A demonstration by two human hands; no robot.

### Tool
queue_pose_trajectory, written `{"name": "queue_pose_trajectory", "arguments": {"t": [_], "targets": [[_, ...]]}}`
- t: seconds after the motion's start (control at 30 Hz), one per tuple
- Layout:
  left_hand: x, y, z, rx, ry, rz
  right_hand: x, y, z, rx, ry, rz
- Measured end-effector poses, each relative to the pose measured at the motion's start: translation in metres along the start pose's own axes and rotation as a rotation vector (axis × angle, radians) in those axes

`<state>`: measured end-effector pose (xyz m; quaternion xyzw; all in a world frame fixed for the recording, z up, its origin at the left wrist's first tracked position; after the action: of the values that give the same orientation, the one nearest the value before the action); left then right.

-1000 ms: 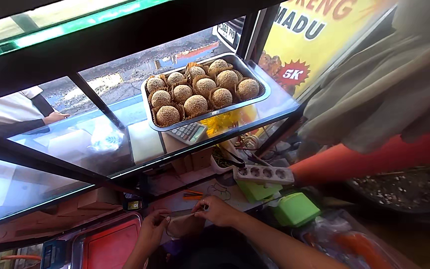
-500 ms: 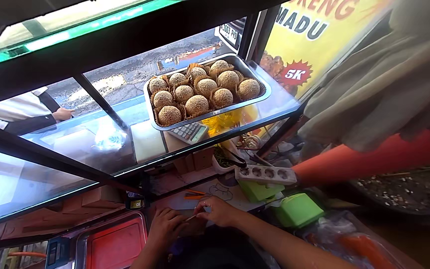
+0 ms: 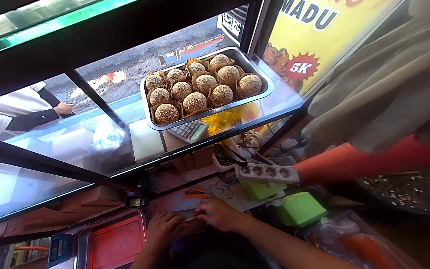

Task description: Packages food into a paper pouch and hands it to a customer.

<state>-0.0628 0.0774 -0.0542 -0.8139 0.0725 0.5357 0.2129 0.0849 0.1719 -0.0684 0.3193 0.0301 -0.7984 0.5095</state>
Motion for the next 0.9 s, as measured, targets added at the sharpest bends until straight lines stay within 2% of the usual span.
{"name": "queue_pose_trajectory", "arguments": {"t": [0.13, 0.33, 0.43, 0.53, 0.57, 0.63, 0.7, 0.77, 0.83, 0.9], "targets": [[0.001, -0.001, -0.003, -0.032, 0.013, 0.003, 0.001, 0.002, -0.005, 0.033, 0.035, 0.004], [0.0, 0.002, 0.004, -0.171, 0.113, -0.01, -0.006, 0.002, -0.013, 0.096, 0.067, -0.085], [0.0, 0.006, 0.008, -0.22, 0.139, -0.035, -0.006, -0.003, -0.03, 0.15, -0.125, -0.058], [0.002, 0.007, 0.011, -0.248, 0.174, -0.063, -0.007, -0.022, -0.063, 0.298, -0.397, -0.063], [0.003, 0.008, 0.013, -0.264, 0.185, -0.065, -0.007, -0.031, -0.074, 0.353, -0.382, -0.094], [0.003, 0.009, 0.017, -0.295, 0.203, -0.068, -0.002, -0.053, -0.086, 0.411, -0.098, -0.127], [0.005, 0.01, 0.019, -0.316, 0.226, -0.064, 0.009, -0.073, -0.085, 0.385, 0.268, -0.114], [0.006, 0.011, 0.019, -0.338, 0.243, -0.067, 0.019, -0.082, -0.082, 0.341, 0.45, -0.109], [0.007, 0.012, 0.019, -0.362, 0.248, -0.079, 0.024, -0.082, -0.086, 0.352, 0.437, -0.087], [0.008, 0.012, 0.017, -0.382, 0.245, -0.082, 0.013, -0.068, -0.094, 0.427, 0.215, -0.129]]}}
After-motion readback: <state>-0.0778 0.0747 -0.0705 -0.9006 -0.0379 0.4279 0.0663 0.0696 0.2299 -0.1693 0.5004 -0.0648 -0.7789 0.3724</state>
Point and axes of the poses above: each hand's wrist, its own y-axis away from the middle knuckle, its own x-axis out of the palm, z = x × y, the point moved 9 cm from there along -y, towards the middle knuckle, and after that the axes turned 10 degrees about x, right-handed, at the moved point
